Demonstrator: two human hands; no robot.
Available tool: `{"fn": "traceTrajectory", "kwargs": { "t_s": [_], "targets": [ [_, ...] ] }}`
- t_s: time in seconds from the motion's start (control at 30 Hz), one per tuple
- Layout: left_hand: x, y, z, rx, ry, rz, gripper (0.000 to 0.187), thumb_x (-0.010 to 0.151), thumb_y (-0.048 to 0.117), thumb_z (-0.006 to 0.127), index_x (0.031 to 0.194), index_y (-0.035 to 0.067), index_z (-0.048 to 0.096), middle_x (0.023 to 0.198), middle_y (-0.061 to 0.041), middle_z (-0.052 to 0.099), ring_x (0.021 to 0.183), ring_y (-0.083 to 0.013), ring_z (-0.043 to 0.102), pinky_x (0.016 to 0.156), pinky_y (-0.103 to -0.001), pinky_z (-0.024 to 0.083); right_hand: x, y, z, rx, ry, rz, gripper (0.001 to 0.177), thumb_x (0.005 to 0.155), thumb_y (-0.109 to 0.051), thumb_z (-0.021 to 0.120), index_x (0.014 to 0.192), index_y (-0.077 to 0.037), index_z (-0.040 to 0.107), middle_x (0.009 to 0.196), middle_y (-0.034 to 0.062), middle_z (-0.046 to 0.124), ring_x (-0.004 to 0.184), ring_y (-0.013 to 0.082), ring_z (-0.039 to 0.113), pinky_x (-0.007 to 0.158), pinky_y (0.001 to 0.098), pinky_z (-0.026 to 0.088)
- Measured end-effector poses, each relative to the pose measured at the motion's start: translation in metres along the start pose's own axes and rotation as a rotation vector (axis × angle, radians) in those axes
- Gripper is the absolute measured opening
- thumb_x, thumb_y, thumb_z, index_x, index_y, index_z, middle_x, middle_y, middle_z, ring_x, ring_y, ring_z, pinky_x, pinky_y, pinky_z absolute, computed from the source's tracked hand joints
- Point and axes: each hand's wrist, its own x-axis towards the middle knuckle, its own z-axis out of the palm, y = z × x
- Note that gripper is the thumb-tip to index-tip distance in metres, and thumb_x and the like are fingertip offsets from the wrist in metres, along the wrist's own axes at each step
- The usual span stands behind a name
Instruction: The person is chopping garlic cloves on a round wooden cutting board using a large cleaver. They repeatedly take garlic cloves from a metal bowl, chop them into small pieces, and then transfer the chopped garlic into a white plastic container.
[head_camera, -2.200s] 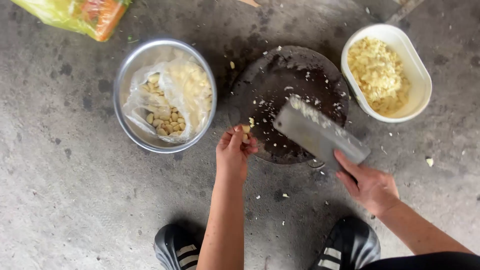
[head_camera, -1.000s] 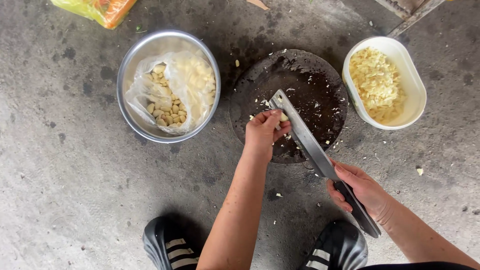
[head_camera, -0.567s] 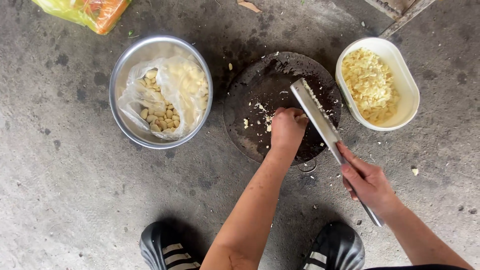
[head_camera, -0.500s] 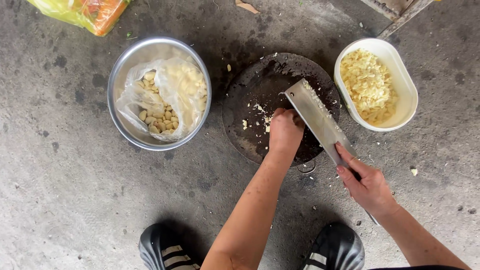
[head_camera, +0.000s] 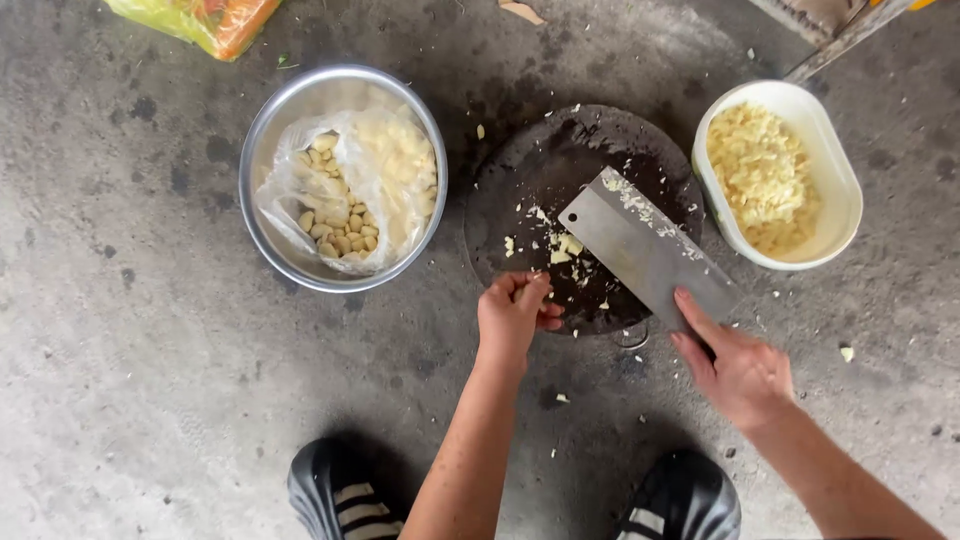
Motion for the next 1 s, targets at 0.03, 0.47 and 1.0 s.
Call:
{"fn": "traceTrajectory", "kwargs": {
  "t_s": [0.03,0.47,1.0],
  "targets": [
    [0.001,-0.002,0.0,-0.095,-0.022,-0.039,0.022,0.089,0.018,0.059,0.104,0.002,0.057,0.081,-0.015,0.061,0.07,-0.0252,0.063,0.066,-0.041,0.061,0.001,0.008,0.016,0.092,0.296,-0.172,0.053,0.089,-0.045,0.048,0.14,-0.044,0.036,0.067,-0.0038,0.063,0.054,0.0136,0.059,0.052,0.0327,0.055],
    [0.011,-0.017,-0.009,-0.562,-0.081,-0.03,0.017,0.084,-0.003,0.058,0.101,-0.003,0.061,0.095,-0.014,0.063,0.092,-0.0275,0.065,0.087,-0.036,0.056,-0.028,-0.009,-0.01,1.325,-0.175,-0.009,0.056,0.095,-0.026,0.039,0.148,-0.013,0.028,0.054,0.0114,0.053,0.039,0.0175,0.044,0.032,0.0303,0.039],
    [0.028,0.015,0.027,-0.205,0.083,-0.013,0.031,0.078,-0.007,0.062,0.106,0.005,0.067,0.106,-0.012,0.067,0.093,-0.0183,0.062,0.081,-0.025,0.055,-0.025,-0.007,-0.024,1.66,-0.561,-0.12,0.04,0.09,-0.019,0.048,0.129,-0.013,0.056,0.051,0.0121,0.052,0.032,0.0171,0.043,0.028,0.0243,0.037]
  ]
}}
